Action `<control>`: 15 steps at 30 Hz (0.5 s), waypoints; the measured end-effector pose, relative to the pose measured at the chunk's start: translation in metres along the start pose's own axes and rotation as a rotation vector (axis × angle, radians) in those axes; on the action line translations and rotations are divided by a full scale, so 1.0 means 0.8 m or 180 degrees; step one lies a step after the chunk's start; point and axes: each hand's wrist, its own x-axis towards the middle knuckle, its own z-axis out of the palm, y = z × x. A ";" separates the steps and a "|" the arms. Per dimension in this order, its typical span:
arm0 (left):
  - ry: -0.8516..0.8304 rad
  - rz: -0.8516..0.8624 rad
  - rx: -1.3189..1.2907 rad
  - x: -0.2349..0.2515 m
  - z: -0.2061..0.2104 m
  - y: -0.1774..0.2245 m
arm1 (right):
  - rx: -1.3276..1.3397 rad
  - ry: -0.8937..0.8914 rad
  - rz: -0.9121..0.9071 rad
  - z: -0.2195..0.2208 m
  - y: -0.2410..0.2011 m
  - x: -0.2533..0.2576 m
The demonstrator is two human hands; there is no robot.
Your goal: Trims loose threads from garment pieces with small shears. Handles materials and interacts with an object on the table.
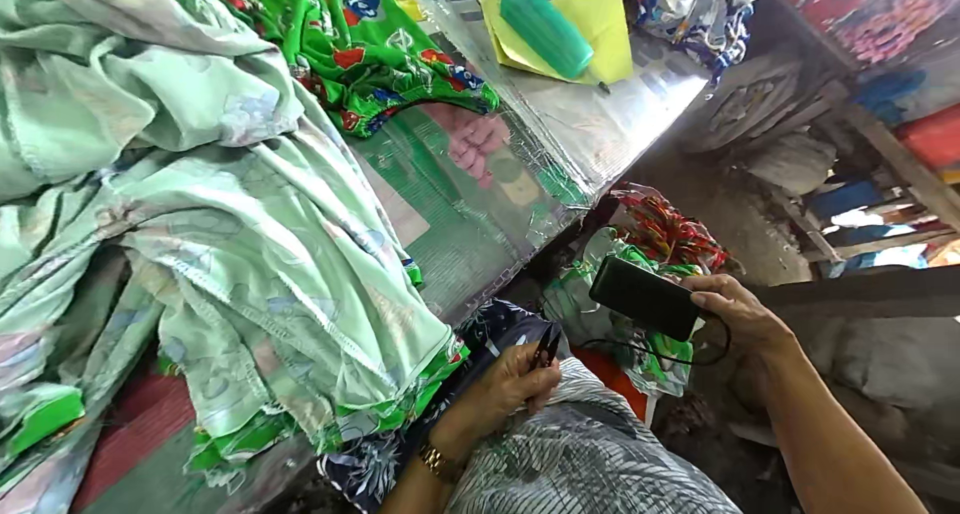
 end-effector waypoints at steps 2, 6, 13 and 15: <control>0.0032 -0.0038 0.0330 0.002 0.002 -0.001 | 0.0284 0.0047 -0.0201 -0.006 -0.009 0.001; 0.0058 -0.0110 0.0626 0.005 0.004 -0.003 | 0.0595 0.0433 -0.0684 -0.015 -0.037 0.014; 0.0340 -0.0179 0.0633 0.013 0.000 -0.002 | -0.0585 0.1176 -0.0998 -0.023 -0.151 0.115; 0.0402 -0.0176 0.0714 0.014 0.000 -0.002 | -0.1315 0.1234 -0.1141 -0.013 -0.189 0.161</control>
